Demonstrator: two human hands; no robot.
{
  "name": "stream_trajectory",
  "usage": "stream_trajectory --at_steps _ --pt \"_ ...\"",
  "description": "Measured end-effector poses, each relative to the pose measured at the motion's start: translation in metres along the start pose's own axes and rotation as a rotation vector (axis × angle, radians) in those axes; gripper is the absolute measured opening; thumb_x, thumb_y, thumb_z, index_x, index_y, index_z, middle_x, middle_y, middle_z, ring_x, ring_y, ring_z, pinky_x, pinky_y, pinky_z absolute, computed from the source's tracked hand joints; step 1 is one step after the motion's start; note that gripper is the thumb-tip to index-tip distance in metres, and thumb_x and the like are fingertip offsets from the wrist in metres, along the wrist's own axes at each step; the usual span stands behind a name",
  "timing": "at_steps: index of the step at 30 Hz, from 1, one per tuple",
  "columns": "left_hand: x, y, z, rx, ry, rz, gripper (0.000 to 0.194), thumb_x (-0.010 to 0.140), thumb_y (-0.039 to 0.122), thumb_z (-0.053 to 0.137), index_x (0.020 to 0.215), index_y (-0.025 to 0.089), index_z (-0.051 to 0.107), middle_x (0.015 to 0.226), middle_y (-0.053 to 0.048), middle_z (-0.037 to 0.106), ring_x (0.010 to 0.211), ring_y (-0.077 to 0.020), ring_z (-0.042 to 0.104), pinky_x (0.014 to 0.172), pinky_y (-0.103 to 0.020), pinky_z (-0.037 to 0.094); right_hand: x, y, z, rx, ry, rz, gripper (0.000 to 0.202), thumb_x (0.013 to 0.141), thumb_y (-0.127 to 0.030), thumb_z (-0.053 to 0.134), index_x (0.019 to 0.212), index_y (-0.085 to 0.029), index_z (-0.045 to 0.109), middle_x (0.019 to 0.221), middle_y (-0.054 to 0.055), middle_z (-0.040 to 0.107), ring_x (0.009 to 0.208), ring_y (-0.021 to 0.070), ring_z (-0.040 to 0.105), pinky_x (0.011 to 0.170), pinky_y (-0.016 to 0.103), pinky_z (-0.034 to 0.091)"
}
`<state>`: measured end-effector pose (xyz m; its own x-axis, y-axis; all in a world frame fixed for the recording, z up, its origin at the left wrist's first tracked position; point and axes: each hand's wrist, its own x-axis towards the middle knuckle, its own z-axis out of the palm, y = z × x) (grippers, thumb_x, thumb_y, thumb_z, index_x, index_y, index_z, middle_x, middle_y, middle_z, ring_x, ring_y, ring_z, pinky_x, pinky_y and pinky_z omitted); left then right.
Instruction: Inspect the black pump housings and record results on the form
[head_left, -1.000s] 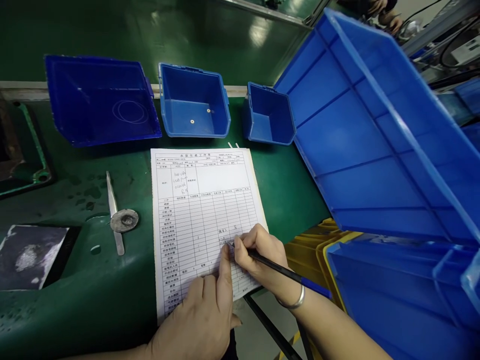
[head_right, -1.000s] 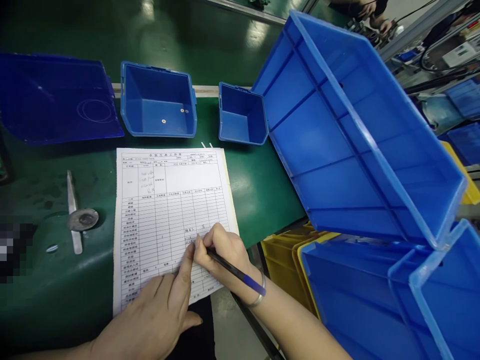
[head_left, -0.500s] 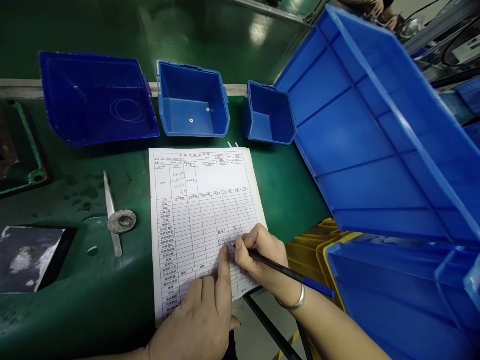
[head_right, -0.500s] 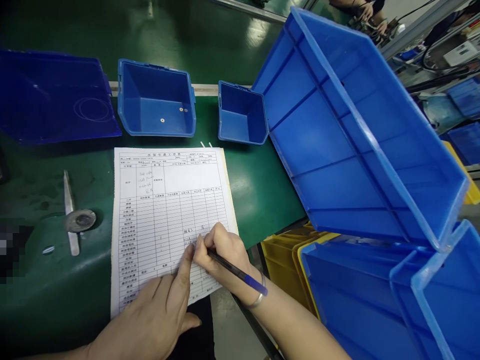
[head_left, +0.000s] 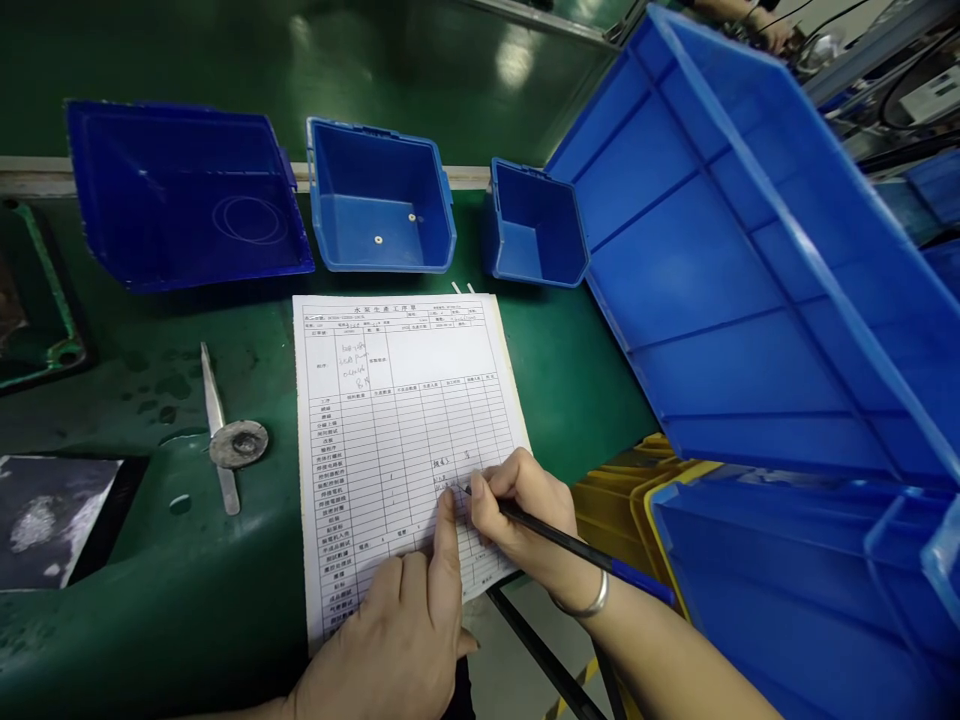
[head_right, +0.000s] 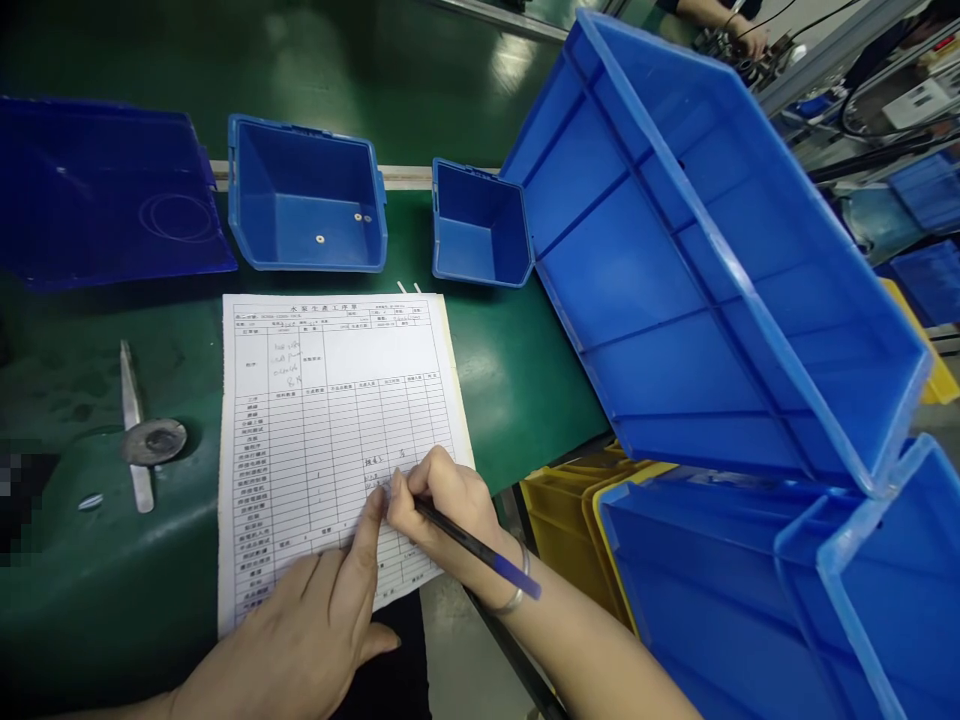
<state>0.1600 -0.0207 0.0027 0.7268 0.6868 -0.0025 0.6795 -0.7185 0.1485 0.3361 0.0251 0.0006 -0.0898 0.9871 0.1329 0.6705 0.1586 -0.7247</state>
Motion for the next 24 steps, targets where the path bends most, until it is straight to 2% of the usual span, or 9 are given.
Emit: stream_trajectory --at_steps 3,6,13,19,24 --pt "-0.0015 0.0002 0.0023 -0.01 0.01 -0.011 0.084 0.08 0.05 0.072 0.14 -0.002 0.044 0.135 -0.026 0.055 0.083 -0.0227 0.064 0.068 -0.032 0.055 -0.0013 0.0001 -0.0008 0.011 0.018 0.017 0.031 0.09 -0.018 0.055 0.072 -0.024 0.031 0.049 -0.01 0.037 0.041 0.0056 0.033 0.041 0.021 0.029" --pt "-0.0021 -0.0001 0.0028 -0.012 0.008 -0.015 0.085 0.08 0.048 0.072 0.142 -0.003 0.041 0.138 -0.027 0.052 0.087 -0.0239 0.065 0.069 -0.032 0.055 -0.0007 0.0008 -0.0009 -0.008 0.009 -0.002 0.031 0.089 -0.018 0.056 0.072 -0.024 0.03 0.051 -0.011 0.033 0.042 0.0054 0.031 0.041 0.021 0.028" --pt "-0.0023 -0.001 0.0034 -0.001 0.015 -0.003 0.084 0.08 0.049 0.071 0.14 -0.003 0.043 0.136 -0.028 0.053 0.085 -0.0241 0.064 0.068 -0.034 0.056 0.001 0.0009 -0.0009 -0.041 0.007 -0.008 0.031 0.089 -0.016 0.057 0.074 -0.023 0.031 0.055 -0.011 0.033 0.043 0.0041 0.03 0.042 0.018 0.028" --pt "-0.0009 -0.0021 0.0028 0.03 0.054 0.03 0.084 0.079 0.051 0.072 0.137 -0.004 0.047 0.127 -0.027 0.059 0.076 -0.0208 0.062 0.062 -0.032 0.054 0.0023 0.0016 -0.0011 -0.062 0.023 -0.052 0.031 0.088 -0.015 0.057 0.074 -0.023 0.03 0.055 -0.011 0.031 0.043 0.004 0.028 0.041 0.017 0.026" --pt "-0.0016 -0.0021 0.0043 0.047 0.02 0.042 0.079 0.082 0.048 0.07 0.137 -0.003 0.047 0.13 -0.027 0.058 0.079 -0.0218 0.063 0.064 -0.032 0.054 0.0019 0.0032 -0.0008 -0.061 0.011 -0.072 0.031 0.087 -0.015 0.056 0.074 -0.023 0.03 0.056 -0.011 0.032 0.043 0.0038 0.03 0.041 0.016 0.028"
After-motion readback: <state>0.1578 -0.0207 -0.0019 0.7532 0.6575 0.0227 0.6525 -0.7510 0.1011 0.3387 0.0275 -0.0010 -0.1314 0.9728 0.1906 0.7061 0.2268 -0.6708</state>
